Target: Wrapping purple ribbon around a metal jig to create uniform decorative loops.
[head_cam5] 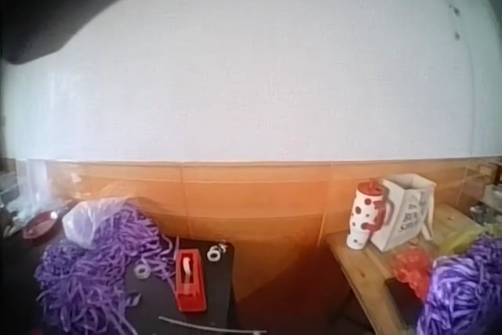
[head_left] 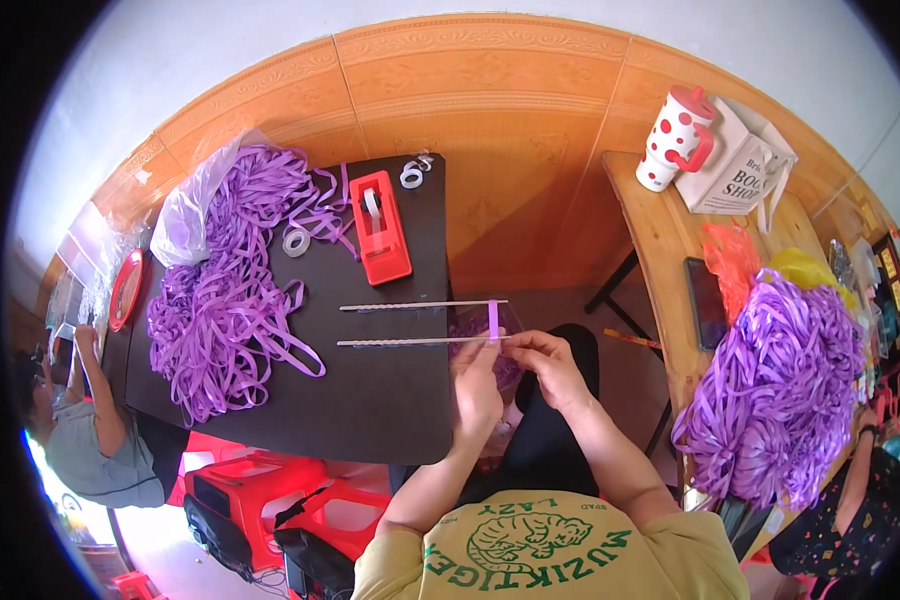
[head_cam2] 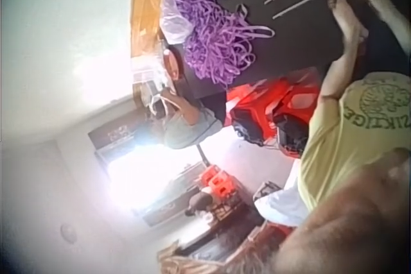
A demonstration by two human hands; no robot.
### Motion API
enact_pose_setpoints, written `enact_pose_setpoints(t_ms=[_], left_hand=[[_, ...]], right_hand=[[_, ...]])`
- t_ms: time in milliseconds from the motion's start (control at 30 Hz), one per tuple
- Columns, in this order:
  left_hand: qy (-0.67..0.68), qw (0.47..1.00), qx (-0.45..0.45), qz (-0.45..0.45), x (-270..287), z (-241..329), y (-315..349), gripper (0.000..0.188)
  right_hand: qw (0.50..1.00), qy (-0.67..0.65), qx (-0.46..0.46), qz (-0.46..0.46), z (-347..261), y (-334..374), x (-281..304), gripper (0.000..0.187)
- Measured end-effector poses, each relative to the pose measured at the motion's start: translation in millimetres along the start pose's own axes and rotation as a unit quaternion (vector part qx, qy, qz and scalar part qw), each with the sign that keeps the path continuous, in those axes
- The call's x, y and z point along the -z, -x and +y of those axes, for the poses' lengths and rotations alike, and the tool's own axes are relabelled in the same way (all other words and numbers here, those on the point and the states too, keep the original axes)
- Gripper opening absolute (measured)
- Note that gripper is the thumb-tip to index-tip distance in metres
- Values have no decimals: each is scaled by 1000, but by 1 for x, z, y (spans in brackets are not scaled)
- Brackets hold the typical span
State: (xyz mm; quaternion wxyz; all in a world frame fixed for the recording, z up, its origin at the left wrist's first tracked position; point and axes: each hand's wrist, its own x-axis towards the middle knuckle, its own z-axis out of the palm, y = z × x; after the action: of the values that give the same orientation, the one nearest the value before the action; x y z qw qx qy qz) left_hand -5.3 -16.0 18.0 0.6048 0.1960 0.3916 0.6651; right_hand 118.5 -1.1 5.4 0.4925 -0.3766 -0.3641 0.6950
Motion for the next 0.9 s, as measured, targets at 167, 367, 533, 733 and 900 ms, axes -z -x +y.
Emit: enact_pose_setpoints(t_ms=[167, 367, 533, 733, 900], left_hand=[[53, 997, 46, 15, -2, 8, 4, 17], [57, 997, 45, 8, 1, 4, 3, 16], [47, 998, 29, 7, 3, -2, 2, 14], [81, 995, 41, 37, -15, 13, 18, 21], [73, 993, 87, 23, -19, 28, 26, 28]], right_hand=[[939, 280, 197, 19, -9, 8, -25, 23], [920, 319, 224, 48, 3, 11, -35, 17], [949, 253, 180, 54, 7, 15, -42, 9], [999, 5, 44, 16, 2, 18, -45, 11], [1000, -26, -5, -7, -3, 19, -43, 12]])
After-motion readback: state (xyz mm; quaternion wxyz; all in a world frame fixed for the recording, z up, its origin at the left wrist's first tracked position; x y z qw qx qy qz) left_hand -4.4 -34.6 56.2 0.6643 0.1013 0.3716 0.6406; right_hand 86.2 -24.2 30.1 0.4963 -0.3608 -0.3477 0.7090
